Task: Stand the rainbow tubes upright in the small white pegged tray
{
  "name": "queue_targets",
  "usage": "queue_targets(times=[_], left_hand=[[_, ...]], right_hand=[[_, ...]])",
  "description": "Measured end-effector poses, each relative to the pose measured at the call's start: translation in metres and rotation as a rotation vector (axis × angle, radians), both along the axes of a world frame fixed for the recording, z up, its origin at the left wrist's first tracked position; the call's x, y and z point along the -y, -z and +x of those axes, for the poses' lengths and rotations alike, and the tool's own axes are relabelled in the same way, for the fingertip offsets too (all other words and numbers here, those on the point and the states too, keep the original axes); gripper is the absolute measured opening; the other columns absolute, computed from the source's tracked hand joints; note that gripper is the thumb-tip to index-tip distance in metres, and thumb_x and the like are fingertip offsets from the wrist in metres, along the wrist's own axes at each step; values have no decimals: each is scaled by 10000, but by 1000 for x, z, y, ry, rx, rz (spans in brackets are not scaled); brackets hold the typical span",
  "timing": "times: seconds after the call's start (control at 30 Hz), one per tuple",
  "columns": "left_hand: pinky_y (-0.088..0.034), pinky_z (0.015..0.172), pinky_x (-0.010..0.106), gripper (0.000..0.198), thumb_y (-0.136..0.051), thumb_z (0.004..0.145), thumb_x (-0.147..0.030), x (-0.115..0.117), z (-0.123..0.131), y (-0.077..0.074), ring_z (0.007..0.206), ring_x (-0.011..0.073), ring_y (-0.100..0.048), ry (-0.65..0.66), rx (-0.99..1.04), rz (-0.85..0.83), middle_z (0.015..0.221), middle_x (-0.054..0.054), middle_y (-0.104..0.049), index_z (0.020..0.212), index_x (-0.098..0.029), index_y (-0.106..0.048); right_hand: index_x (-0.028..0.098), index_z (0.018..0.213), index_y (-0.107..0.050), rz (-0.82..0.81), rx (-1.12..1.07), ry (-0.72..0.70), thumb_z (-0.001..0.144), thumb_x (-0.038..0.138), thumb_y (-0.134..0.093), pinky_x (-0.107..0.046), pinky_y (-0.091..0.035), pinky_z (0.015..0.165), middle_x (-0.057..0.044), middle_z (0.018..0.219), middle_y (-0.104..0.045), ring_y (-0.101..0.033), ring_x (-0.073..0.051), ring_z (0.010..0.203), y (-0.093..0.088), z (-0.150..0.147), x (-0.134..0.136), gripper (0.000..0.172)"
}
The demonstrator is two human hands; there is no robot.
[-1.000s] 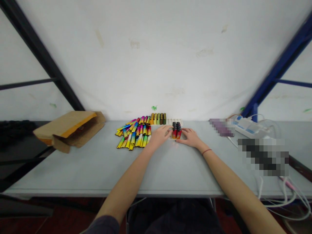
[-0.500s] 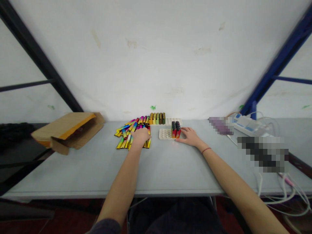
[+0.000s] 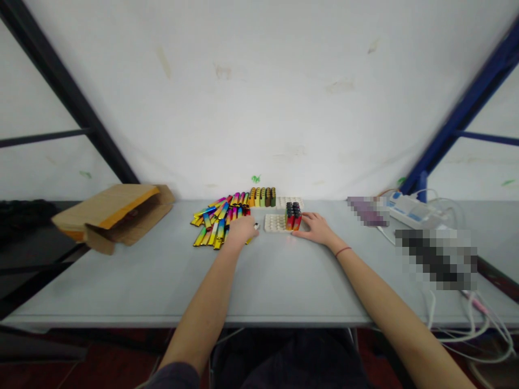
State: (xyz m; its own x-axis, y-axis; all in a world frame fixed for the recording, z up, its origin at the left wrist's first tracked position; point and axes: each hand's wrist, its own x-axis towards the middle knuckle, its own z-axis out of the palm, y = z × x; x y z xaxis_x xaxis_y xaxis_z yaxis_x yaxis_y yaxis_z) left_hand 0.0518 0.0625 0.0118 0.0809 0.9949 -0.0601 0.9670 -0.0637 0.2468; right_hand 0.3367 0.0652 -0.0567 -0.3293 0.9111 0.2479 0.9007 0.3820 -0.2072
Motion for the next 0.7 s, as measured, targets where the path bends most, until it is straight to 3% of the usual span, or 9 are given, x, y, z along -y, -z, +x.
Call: queue_targets(times=[0.13,0.23,0.33,0.47,0.57,0.7], left_hand=[[-498,908,361,190,-599,834,-125,-5,3,5,1060,287,-691,14,219,162,1099,175,-724,1017,-176,-587],[-499,866,326,161,-568,894,-155,-9,9,3,976,222,-679,-4,508,211,1037,107,-698,1029,-200,-492],[-482,707,255,186,-536,923,-174,-13,18,2,733,139,-638,-23,901,91,855,2,-651,1049,-228,-410],[-362,503,182,248,-534,896,-175,-13,28,5,456,72,-453,-90,1263,-72,664,-105,-502,1085,-251,-392],[-246,415,176,148,-508,939,-366,-13,33,6,374,56,-334,-159,1411,-145,587,-104,-432,963,-225,-471],[-188,371,196,491,-352,970,-625,-11,38,6,332,52,-277,-231,1523,-198,513,-69,-414,741,-207,-469]], right_hand=[[204,1434,-603,0,4,-12,863,775,-597,-517,-411,1128,-169,1472,-584,-515,-380,1347,-1,0,0,807],[195,1436,-600,-5,8,-11,866,767,-601,-513,-408,1132,-170,1478,-578,-508,-375,1357,-2,0,0,807],[182,1439,-598,-8,6,-2,869,759,-605,-515,-410,1129,-176,1477,-578,-508,-378,1356,-1,0,0,811],[194,1426,-609,3,-2,-3,862,771,-601,-520,-416,1123,-173,1467,-586,-518,-377,1345,1,0,0,808],[194,1420,-616,5,-4,-3,856,779,-601,-518,-417,1124,-172,1465,-588,-517,-378,1346,1,0,-1,812],[202,1423,-615,10,-15,-15,851,781,-606,-523,-419,1124,-171,1455,-597,-524,-379,1339,0,0,-1,814]])
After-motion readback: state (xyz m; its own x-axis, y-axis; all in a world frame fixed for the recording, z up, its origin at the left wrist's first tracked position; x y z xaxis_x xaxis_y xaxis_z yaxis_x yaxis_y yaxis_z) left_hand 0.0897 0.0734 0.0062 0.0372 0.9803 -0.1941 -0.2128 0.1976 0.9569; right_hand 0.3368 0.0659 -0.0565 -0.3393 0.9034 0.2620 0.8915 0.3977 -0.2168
